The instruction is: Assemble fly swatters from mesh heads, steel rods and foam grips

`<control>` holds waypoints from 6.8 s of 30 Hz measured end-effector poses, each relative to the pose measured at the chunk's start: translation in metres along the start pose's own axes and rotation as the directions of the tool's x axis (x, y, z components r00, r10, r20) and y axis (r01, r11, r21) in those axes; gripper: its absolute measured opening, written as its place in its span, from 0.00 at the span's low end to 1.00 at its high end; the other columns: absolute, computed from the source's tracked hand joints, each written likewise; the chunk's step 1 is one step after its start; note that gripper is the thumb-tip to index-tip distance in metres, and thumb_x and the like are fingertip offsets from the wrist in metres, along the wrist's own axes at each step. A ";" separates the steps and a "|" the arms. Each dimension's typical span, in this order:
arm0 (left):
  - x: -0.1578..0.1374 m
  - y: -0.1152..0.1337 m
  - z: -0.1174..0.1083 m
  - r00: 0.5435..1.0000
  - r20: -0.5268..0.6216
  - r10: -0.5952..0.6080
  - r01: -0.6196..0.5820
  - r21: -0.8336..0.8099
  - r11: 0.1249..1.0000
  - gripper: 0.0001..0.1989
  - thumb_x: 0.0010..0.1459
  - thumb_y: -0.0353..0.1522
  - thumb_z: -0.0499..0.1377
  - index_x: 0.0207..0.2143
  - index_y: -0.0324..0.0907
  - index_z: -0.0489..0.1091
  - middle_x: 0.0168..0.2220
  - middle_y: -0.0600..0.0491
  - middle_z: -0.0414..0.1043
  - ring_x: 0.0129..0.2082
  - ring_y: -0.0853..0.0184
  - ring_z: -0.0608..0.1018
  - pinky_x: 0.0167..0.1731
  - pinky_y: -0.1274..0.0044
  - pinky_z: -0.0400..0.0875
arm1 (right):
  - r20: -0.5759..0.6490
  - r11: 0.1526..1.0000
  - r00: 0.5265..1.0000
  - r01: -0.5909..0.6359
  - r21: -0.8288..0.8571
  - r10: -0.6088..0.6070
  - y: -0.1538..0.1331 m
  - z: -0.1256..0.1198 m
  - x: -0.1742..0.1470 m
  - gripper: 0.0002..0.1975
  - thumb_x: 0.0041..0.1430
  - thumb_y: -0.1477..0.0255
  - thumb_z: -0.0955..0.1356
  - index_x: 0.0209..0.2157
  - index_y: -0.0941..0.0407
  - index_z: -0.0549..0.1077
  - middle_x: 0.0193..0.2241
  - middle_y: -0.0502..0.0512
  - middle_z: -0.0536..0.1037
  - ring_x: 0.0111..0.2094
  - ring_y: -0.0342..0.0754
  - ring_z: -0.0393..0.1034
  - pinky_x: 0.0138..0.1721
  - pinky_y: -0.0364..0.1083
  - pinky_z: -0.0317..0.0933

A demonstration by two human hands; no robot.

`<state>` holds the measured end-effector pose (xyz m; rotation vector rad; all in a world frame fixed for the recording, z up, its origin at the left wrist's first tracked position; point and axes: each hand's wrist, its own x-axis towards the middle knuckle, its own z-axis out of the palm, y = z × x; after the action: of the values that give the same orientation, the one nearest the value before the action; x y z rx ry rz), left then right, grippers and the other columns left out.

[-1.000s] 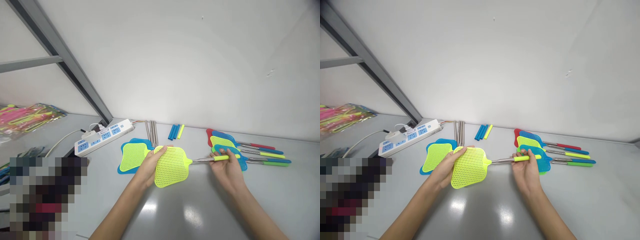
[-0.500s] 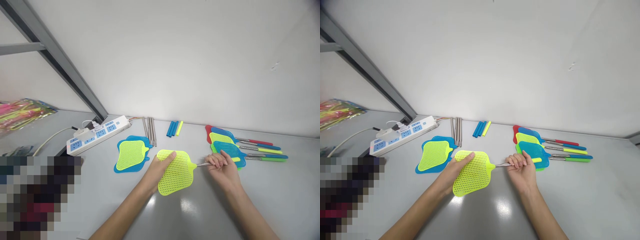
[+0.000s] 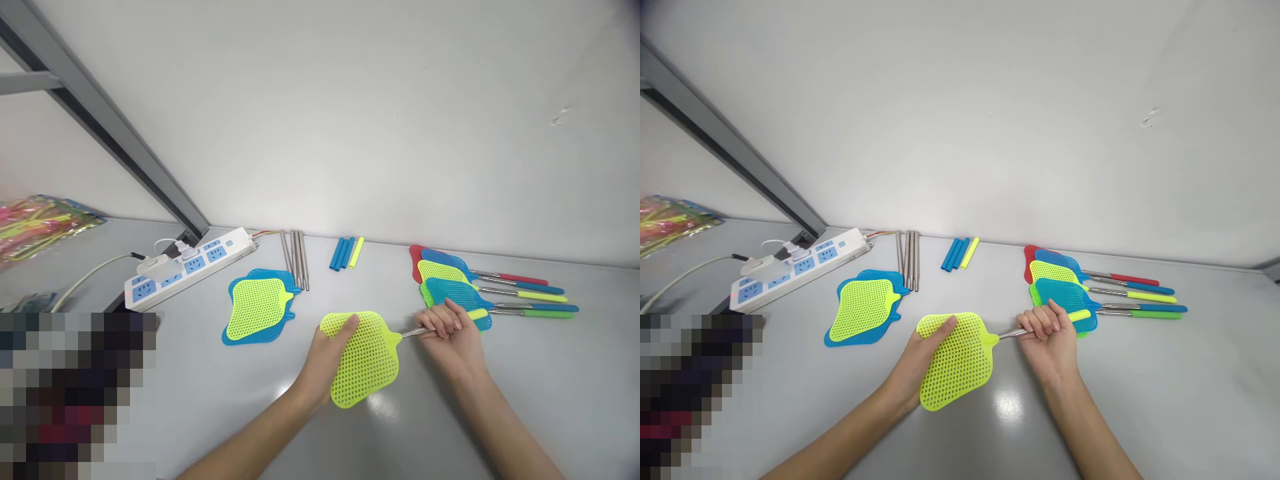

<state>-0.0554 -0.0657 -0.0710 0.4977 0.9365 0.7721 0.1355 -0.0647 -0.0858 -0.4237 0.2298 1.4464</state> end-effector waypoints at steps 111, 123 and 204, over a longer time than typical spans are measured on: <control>0.015 0.005 -0.015 0.979 0.074 -0.192 0.201 -0.146 0.968 0.12 0.45 0.38 0.59 0.29 0.38 0.67 0.31 0.50 0.68 0.30 0.66 0.73 0.32 0.75 0.67 | -0.039 0.994 0.998 0.046 -0.098 -0.050 0.013 0.000 -0.007 0.18 0.49 0.77 0.61 0.15 0.56 0.44 0.12 0.42 0.40 0.13 0.38 0.39 0.16 0.40 0.48; 0.013 0.006 -0.013 0.983 0.047 -0.176 0.180 -0.138 0.974 0.12 0.45 0.38 0.59 0.28 0.38 0.67 0.29 0.50 0.68 0.29 0.66 0.72 0.31 0.74 0.67 | -0.062 0.998 0.997 0.035 -0.061 -0.039 0.013 -0.002 -0.006 0.18 0.49 0.78 0.60 0.15 0.56 0.44 0.12 0.42 0.40 0.13 0.38 0.38 0.15 0.40 0.48; 0.014 0.004 -0.013 0.990 0.039 -0.135 0.137 -0.073 0.988 0.13 0.45 0.39 0.58 0.30 0.38 0.67 0.31 0.50 0.69 0.30 0.64 0.73 0.31 0.74 0.67 | -0.074 0.992 0.996 0.045 -0.119 -0.054 0.013 0.000 -0.005 0.18 0.46 0.81 0.59 0.16 0.56 0.41 0.12 0.42 0.42 0.12 0.38 0.39 0.15 0.40 0.48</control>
<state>-0.0630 -0.0517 -0.0824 0.3755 0.8972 0.6708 0.1225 -0.0688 -0.0858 -0.5778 0.1953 1.4001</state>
